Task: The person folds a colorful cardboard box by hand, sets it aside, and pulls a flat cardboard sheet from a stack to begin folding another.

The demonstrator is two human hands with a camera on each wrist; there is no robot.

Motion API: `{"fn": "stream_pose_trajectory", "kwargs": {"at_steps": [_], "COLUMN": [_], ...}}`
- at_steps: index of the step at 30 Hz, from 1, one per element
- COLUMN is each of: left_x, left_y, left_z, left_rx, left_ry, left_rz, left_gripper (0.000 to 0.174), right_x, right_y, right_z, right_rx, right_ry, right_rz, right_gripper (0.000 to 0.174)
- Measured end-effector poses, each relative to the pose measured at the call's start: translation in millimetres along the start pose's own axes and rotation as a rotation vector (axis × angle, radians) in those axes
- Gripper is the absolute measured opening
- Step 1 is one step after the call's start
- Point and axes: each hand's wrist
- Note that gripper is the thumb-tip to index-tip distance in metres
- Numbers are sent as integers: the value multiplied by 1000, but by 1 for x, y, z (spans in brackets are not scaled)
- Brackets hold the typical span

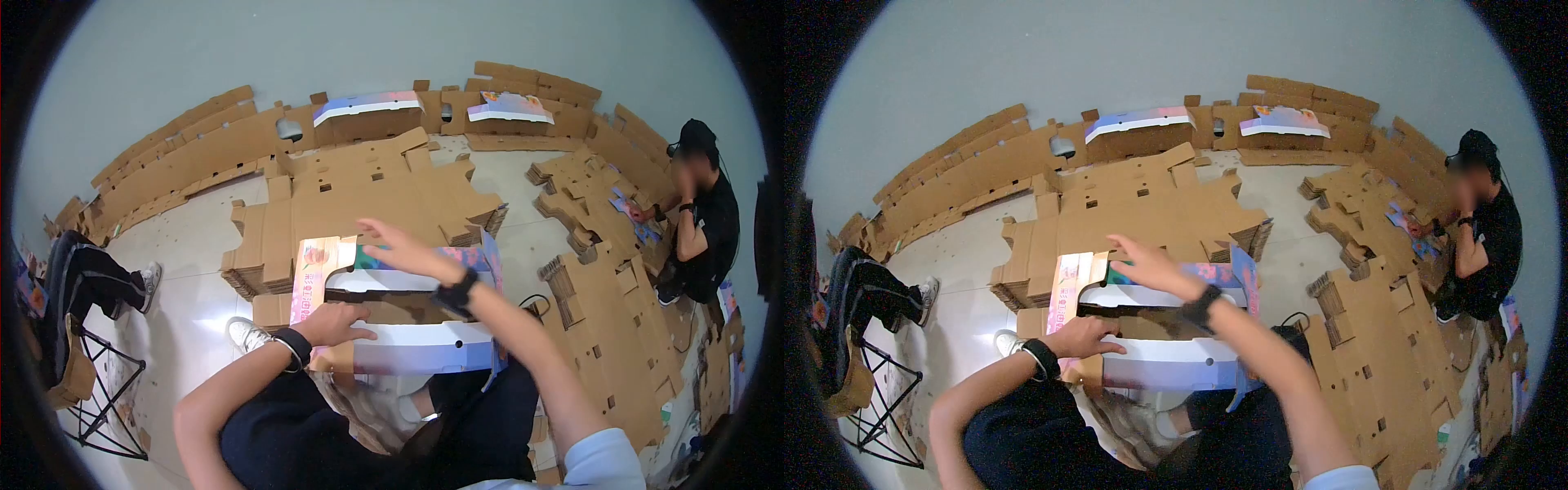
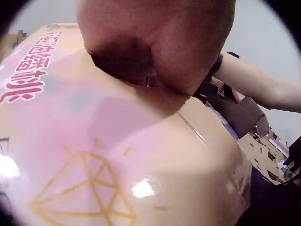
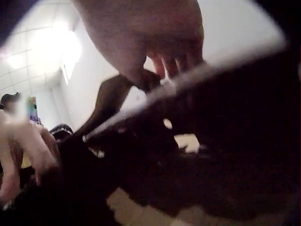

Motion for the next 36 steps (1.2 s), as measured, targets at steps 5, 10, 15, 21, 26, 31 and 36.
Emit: {"fn": "stream_pose_trajectory", "kwargs": {"at_steps": [5,10,15,21,26,31,36], "left_x": [8,7,2,-9,-15,-16,-7], "left_y": [10,7,-1,-7,-7,-12,-1], "left_z": [0,0,7,6,3,2,2], "left_rx": [17,-34,-20,8,34,-33,-4], "left_ry": [-25,29,-5,-45,-97,-33,-69], "left_rz": [-54,-30,-8,26,80,66,3], "left_gripper": [54,55,54,52,51,50,50], "right_x": [-99,-118,-125,-111,-90,-93,-110], "right_y": [82,88,58,2,-27,0,86], "right_z": [-117,-232,-279,-296,-317,-297,-276], "right_rx": [171,335,540,430,377,325,352], "right_ry": [630,556,384,192,-32,-204,12], "right_rz": [-221,-428,-457,-223,-175,-189,-397], "right_gripper": [43,34,27,28,40,40,32]}}
Point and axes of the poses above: each hand's wrist, its own z-axis towards the middle knuckle, its own x-axis out of the palm, y = z × x, and after that the axes turned 11 degrees about y, right-handed
